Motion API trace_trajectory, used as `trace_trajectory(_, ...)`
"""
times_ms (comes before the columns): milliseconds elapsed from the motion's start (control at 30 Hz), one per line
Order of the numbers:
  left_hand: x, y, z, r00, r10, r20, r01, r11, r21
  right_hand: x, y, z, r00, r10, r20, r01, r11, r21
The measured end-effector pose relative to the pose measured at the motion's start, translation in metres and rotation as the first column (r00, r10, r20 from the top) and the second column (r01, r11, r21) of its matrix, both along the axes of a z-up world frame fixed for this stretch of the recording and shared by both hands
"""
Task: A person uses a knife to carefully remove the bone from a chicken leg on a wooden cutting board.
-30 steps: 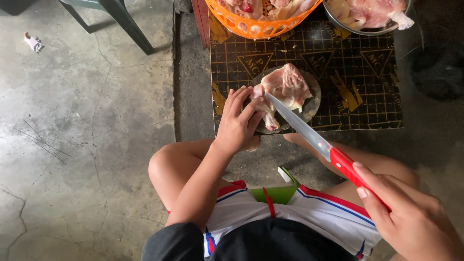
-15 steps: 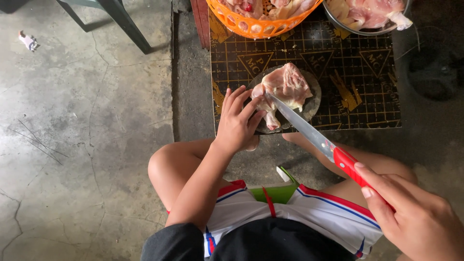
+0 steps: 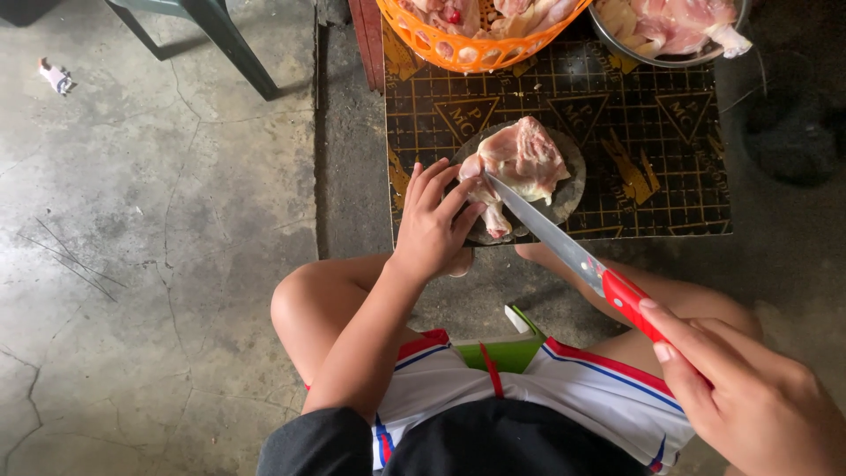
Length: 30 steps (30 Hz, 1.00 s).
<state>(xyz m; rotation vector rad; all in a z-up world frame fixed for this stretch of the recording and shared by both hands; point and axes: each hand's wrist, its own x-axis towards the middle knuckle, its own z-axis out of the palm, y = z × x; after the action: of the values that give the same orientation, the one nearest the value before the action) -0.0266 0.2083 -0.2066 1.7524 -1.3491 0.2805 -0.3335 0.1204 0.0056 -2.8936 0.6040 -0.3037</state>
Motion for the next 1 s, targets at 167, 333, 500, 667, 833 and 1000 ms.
trace_trajectory(167,0.0,0.0,0.001,1.0,0.007,0.016,-0.007,1.0,-0.002,0.001,-0.004,-0.001,0.999,0.035,-0.013,-0.035,0.999,0.028)
trace_trajectory(333,0.0,-0.002,-0.002,1.0,0.003,0.03,-0.003,1.0,-0.008,-0.004,0.002,-0.003,0.994,-0.067,-0.087,0.056,0.991,-0.123)
trace_trajectory(500,0.0,-0.003,0.001,0.998,0.001,0.056,-0.001,1.0,-0.008,0.019,-0.006,0.019,0.952,-0.059,-0.3,-0.046,0.943,-0.331)
trace_trajectory(667,0.0,-0.004,0.001,0.997,0.014,0.077,-0.014,1.0,0.006,0.153,-0.031,0.109,0.671,-0.17,-0.722,-0.198,0.897,-0.395)
trace_trajectory(833,0.0,-0.001,0.008,0.998,0.019,0.062,-0.021,0.999,0.042,0.249,-0.055,0.128,0.644,0.038,-0.764,-0.019,0.999,0.034)
trace_trajectory(1000,0.002,-0.004,0.008,0.997,0.002,0.072,-0.005,0.999,0.047,0.283,-0.086,0.09,0.724,0.315,-0.614,-0.369,0.928,0.041)
